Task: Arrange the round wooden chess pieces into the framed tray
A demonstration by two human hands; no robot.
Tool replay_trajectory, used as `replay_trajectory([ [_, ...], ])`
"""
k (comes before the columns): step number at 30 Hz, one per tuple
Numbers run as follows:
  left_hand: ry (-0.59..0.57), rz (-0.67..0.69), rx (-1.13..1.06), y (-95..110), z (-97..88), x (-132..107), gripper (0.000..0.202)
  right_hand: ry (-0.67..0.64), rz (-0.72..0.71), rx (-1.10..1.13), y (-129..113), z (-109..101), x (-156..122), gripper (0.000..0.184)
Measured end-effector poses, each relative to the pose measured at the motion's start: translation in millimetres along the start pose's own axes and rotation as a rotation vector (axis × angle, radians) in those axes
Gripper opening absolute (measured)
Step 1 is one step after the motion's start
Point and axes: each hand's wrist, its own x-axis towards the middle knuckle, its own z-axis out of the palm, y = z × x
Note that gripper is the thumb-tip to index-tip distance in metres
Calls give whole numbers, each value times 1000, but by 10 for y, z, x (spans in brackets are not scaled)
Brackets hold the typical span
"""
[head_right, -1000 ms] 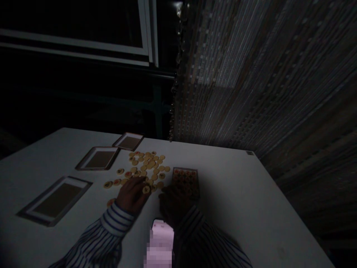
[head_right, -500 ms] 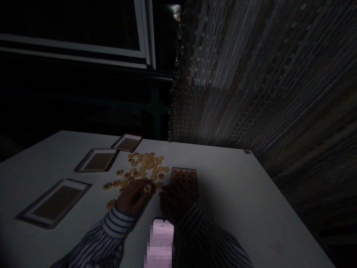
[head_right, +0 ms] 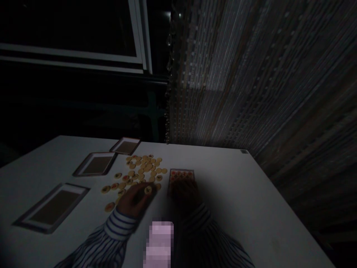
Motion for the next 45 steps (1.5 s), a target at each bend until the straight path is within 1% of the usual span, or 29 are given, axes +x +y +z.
replay_trajectory([
  [5,10,-72,-42,42,40,36,28,73,56,-111,165,-75,-13,17],
  [10,23,-79,-71,82,82,93,27,88,83,-149,295,-57,-82,18],
  [15,0,-81,-62,127,129,204,28,109,80,-146,309,-15,-112,17],
  [18,-39,-118,-86,202,161,336,26,74,89,-168,301,-12,-104,19],
  [20,-49,-146,-126,271,195,425,24,65,93,-178,304,-5,-107,19],
  [23,-37,-203,-248,367,279,498,23,78,73,-186,321,19,-132,17],
  [27,-28,-321,-429,411,422,443,25,71,73,-200,329,42,-166,16],
  [30,-45,-390,-495,393,476,367,23,55,73,-194,304,29,-167,16],
  [33,-69,-407,-510,388,462,339,24,35,74,-192,269,7,-145,17],
  [37,-128,-430,-555,441,416,356,22,52,40,-184,245,2,-121,18],
  [41,-97,-454,-544,487,399,368,21,42,33,-176,239,26,-134,17],
  [45,-186,-445,-513,462,388,370,22,14,9,-122,227,44,-147,16],
])
